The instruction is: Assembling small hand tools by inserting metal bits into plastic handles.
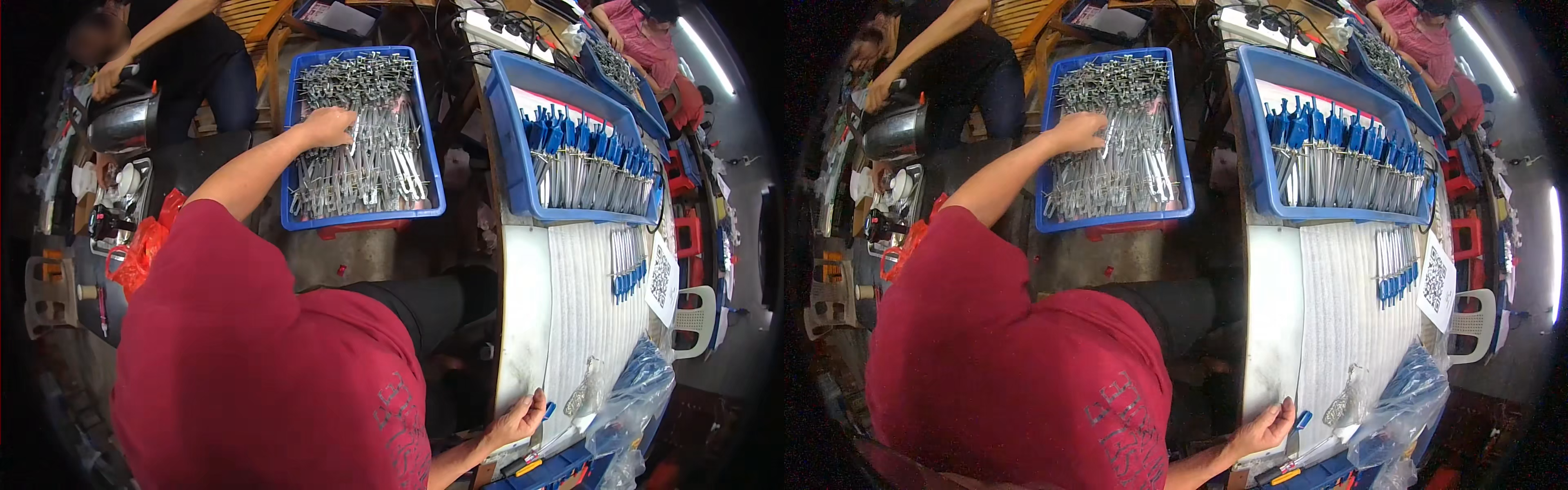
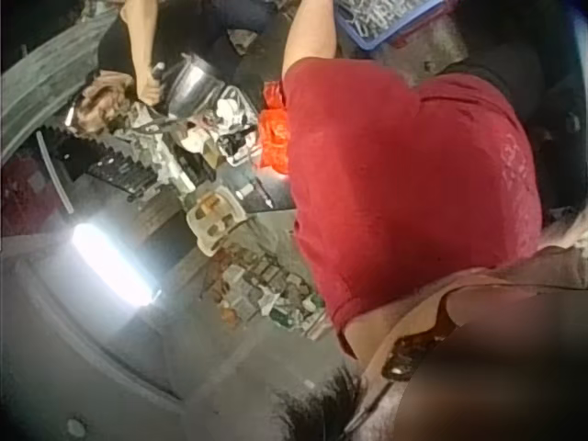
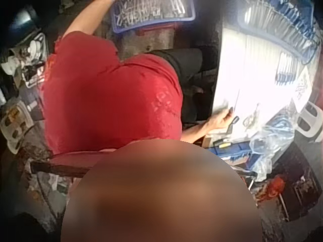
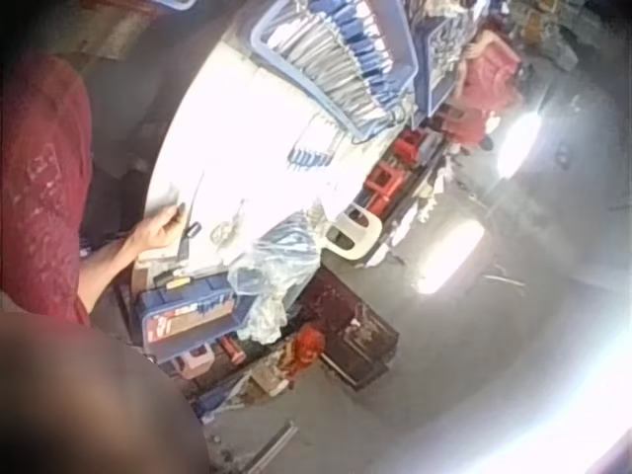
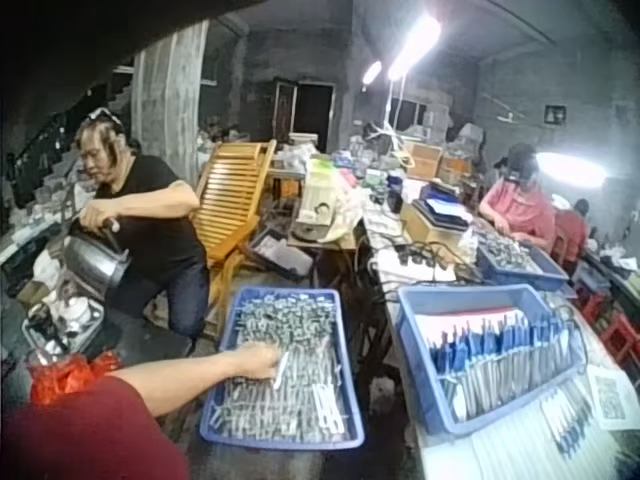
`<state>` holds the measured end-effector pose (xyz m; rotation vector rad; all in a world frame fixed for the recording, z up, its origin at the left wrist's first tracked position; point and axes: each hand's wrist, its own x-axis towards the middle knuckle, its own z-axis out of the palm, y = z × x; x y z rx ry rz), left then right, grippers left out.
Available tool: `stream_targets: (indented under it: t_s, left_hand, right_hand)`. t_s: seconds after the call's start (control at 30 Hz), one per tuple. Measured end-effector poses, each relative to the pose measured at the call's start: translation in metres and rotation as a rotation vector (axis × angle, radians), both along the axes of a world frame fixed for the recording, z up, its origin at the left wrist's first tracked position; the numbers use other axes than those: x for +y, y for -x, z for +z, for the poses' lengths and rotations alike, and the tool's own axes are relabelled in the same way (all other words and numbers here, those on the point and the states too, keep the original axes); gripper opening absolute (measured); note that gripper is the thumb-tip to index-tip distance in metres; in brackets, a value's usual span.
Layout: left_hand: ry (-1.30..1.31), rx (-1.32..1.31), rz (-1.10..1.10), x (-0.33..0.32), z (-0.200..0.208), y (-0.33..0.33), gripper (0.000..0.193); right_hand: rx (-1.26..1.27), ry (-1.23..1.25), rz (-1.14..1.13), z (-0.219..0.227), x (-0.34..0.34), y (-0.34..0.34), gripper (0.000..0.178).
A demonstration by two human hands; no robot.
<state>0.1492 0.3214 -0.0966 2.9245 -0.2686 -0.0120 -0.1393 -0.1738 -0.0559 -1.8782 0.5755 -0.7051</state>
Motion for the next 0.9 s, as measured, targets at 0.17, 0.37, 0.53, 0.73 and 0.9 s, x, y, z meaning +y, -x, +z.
stream_targets:
  t_s: [0.17, 0.37, 0.53, 0.73, 0.9]
  left_hand:
    - [-0.138, -0.067, -0.077, 0.000, -0.020, -0.003, 0.017]
    - [-0.223, -0.430, -0.198, -0.001, -0.028, -0.002, 0.008]
    - [-0.149, -0.563, -0.156, -0.006, 0.009, 0.001, 0.008]
    - [-0.017, -0.510, -0.114, -0.024, 0.084, 0.008, 0.007]
    - [0.304, -0.154, -0.249, -0.055, 0.158, 0.022, 0.015]
  right_hand:
    - [-0.053, 0.056, -0.012, 0.005, 0.009, -0.005, 0.024]
    - [-0.005, 0.019, -0.012, 0.003, 0.006, -0.001, 0.024]
    - [-0.036, 0.019, -0.016, 0.004, 0.009, -0.003, 0.024]
    - [0.017, 0.019, -0.004, 0.006, 0.008, -0.001, 0.024]
    - [0.013, 0.059, 0.003, 0.011, 0.013, -0.003, 0.024]
